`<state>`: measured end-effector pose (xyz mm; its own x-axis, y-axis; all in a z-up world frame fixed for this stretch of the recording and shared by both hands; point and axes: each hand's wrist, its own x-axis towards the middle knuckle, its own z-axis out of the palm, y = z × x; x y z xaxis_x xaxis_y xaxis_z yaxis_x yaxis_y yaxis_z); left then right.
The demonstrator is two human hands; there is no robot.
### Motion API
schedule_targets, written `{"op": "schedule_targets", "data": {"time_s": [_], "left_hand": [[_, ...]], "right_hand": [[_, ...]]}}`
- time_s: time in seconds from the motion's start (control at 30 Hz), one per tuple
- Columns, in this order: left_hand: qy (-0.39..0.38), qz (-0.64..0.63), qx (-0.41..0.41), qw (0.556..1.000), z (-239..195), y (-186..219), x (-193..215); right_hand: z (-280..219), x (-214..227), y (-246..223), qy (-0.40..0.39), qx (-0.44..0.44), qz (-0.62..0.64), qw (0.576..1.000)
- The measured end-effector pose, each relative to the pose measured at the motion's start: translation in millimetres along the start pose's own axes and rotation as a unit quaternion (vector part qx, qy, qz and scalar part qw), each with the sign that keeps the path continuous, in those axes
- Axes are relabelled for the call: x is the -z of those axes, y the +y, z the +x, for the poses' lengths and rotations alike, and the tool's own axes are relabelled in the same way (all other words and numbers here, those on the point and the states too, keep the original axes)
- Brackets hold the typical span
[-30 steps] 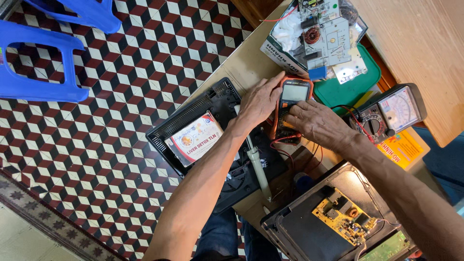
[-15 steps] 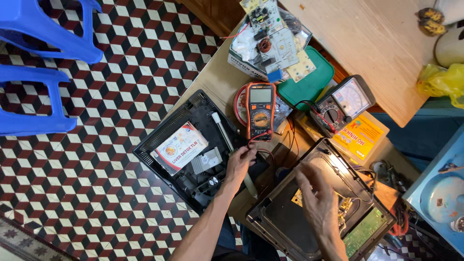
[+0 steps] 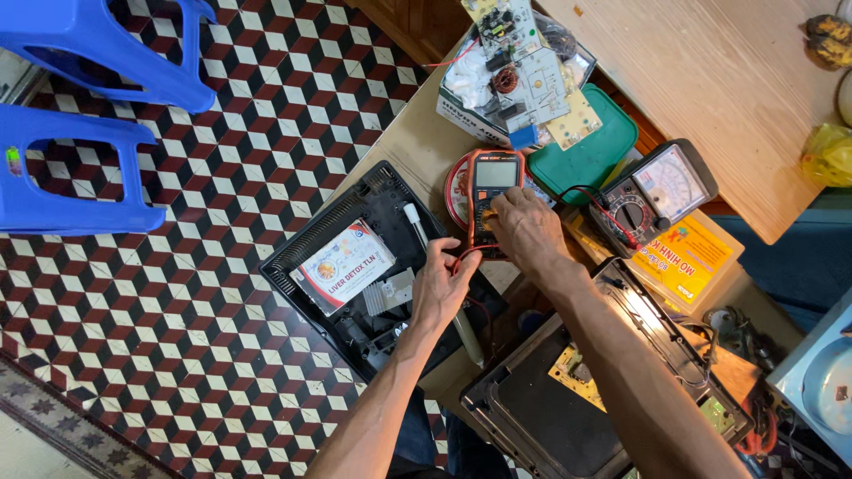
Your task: The person opens the casing of an induction cooktop, exposes the internal circuit boards, and uses a multimeter to test electrical continuity on the control board. The person then plugs in the device and moves it to another location.
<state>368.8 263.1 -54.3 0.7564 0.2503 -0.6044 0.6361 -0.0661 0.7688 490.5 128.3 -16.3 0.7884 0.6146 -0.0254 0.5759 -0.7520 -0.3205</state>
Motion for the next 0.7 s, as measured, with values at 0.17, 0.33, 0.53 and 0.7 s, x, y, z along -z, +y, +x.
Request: {"op": "schedule_targets", "data": {"time_s": [0.17,0.33,0.53,0.7], "left_hand": [[-0.079,0.212,-0.015,0.974,34.4,4.8,6.4],[-0.113,0.2,-0.011,0.973,47.7,-1.3,9.5],[-0.129,0.191,-0.02,0.973,51.7,-4.7,9.5],[-0.121,0.209,-0.037,0.97,55.6,-9.7,8.9]], "right_hand": [[7.3,-3.4,22.1,-0.09,0.083,-0.064,0.99],[5.0,-6.9,35.0,-0.058,0.121,-0.032,0.99],[-9.6,-21.1,3.6,-0.026,-0.103,-0.017,0.994],[-13.5,-39.3,-31.1,0.053,-0.334,0.046,0.94]]}}
